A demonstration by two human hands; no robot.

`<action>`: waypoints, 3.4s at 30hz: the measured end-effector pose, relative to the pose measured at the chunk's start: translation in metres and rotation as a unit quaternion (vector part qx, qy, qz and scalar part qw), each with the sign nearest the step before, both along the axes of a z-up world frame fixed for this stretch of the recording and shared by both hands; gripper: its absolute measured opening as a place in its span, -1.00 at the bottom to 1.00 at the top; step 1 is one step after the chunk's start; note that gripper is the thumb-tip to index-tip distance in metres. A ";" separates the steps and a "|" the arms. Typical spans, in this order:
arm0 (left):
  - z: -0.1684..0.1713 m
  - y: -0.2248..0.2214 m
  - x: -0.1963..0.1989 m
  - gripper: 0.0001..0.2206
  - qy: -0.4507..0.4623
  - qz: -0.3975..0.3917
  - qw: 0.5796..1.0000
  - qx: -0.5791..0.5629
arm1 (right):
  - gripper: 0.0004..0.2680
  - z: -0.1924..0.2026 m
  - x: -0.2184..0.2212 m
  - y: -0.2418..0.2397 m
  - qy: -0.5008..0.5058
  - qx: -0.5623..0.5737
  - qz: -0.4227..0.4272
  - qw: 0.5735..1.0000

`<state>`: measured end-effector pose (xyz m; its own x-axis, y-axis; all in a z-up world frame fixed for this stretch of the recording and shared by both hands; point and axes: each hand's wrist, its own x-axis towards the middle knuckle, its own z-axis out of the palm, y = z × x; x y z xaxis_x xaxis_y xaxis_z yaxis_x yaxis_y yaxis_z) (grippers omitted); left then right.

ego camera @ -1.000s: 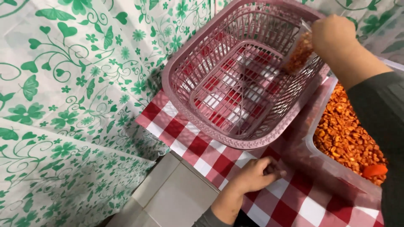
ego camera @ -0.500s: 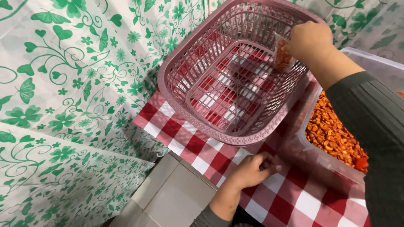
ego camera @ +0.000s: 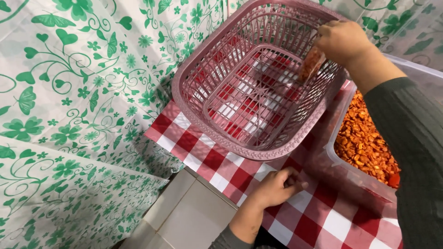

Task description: Packaging small orange snacks from a large container into individual plastic bags using a scoop.

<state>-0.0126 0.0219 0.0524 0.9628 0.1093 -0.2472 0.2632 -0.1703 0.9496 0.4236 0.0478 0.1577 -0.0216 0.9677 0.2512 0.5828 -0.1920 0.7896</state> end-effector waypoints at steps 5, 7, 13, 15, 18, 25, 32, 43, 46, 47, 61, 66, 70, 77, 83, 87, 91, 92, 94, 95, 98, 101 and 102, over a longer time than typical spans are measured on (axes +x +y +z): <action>-0.008 -0.001 0.002 -0.64 -0.006 -0.004 1.000 0.004 | -0.80 0.019 -0.010 -0.007 0.039 -0.063 -0.076 0.994; -0.012 -0.002 0.003 -0.64 -0.015 -0.006 1.000 0.013 | -0.78 0.029 -0.022 -0.010 0.057 -0.084 -0.100 0.990; -0.013 -0.003 0.003 -0.67 -0.031 0.011 0.999 0.016 | -0.69 0.036 -0.045 -0.015 0.081 -0.112 -0.100 0.985; -0.015 -0.003 0.003 -0.66 -0.034 0.013 0.999 0.024 | -0.61 0.030 -0.046 -0.019 0.089 -0.106 -0.053 0.989; -0.014 -0.002 0.002 -0.65 -0.030 0.007 0.999 0.024 | -0.47 0.049 -0.088 -0.020 0.162 -0.131 -0.107 0.972; -0.036 -0.002 0.006 -0.70 -0.081 0.019 0.996 0.030 | -0.53 0.103 -0.261 -0.053 0.615 -0.250 -0.026 0.747; -0.064 0.001 0.011 -0.80 -0.089 0.026 0.996 -0.001 | -0.74 -0.024 -0.242 -0.081 0.337 -0.235 0.109 0.905; -0.070 0.004 0.028 -0.69 0.020 0.031 0.991 0.126 | -0.91 -0.027 -0.259 -0.094 0.337 -0.158 0.050 0.927; -0.079 0.008 0.030 -0.65 0.056 0.059 0.991 0.108 | -0.75 -0.007 -0.282 -0.125 0.286 -0.066 0.106 0.950; -0.086 0.008 0.028 -0.78 0.021 0.068 0.994 0.080 | -0.75 0.011 -0.298 -0.147 0.306 -0.045 0.130 0.942; -0.023 -0.029 0.004 -0.78 -0.026 -0.090 0.993 0.073 | -0.61 0.056 -0.401 -0.552 0.509 0.343 -0.069 0.787; -0.018 -0.066 0.004 -0.76 -0.049 -0.191 0.979 0.051 | -0.71 -0.012 -0.418 -0.620 0.391 0.574 -0.313 0.647; -0.006 -0.104 0.009 -0.74 0.003 -0.209 0.977 0.041 | -0.52 -0.053 -0.407 -0.654 0.427 0.520 -0.394 0.627; 0.016 -0.146 0.019 -0.70 0.066 -0.277 0.957 0.060 | -0.21 -0.069 -0.388 -0.647 0.438 0.460 -0.483 0.602; 0.027 -0.160 0.020 -0.72 0.072 -0.295 0.950 0.073 | -0.14 -0.094 -0.384 -0.666 0.437 0.283 -0.578 0.629; 0.015 -0.151 0.026 -0.71 0.033 -0.319 0.941 0.108 | -0.26 -0.086 -0.389 -0.672 0.502 0.284 -0.571 0.585; 0.013 -0.145 0.027 -0.73 0.026 -0.321 0.942 0.099 | -0.37 -0.102 -0.387 -0.691 0.481 0.319 -0.512 0.636; 0.013 -0.144 0.027 -0.72 0.027 -0.326 0.940 0.100 | -0.54 -0.095 -0.392 -0.687 0.505 0.391 -0.486 0.596; 0.010 -0.143 0.028 -0.71 0.026 -0.331 0.938 0.100 | -0.70 -0.077 -0.401 -0.674 0.523 0.460 -0.456 0.553; 0.007 -0.142 0.027 -0.72 0.018 -0.329 0.939 0.096 | -0.75 -0.065 -0.406 -0.665 0.481 0.466 -0.515 0.534; -0.002 -0.144 0.023 -0.74 -0.010 -0.335 0.939 0.082 | -0.80 -0.076 -0.412 -0.667 0.369 0.535 -0.507 0.566; 0.009 -0.155 0.007 -0.64 -0.083 -0.461 0.883 -0.025 | -0.91 -0.066 -0.421 -0.657 0.216 0.638 -0.344 0.654; 0.016 -0.159 0.000 -0.52 -0.133 -0.569 0.803 -0.119 | -0.89 -0.056 -0.424 -0.650 0.134 0.673 -0.245 0.685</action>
<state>-0.0129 -0.1370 0.0682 0.4274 -0.8985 0.0996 -0.1516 0.0374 0.9877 -0.0009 -0.6024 0.1012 0.4444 -0.2695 0.8543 0.2774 -0.8654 -0.4173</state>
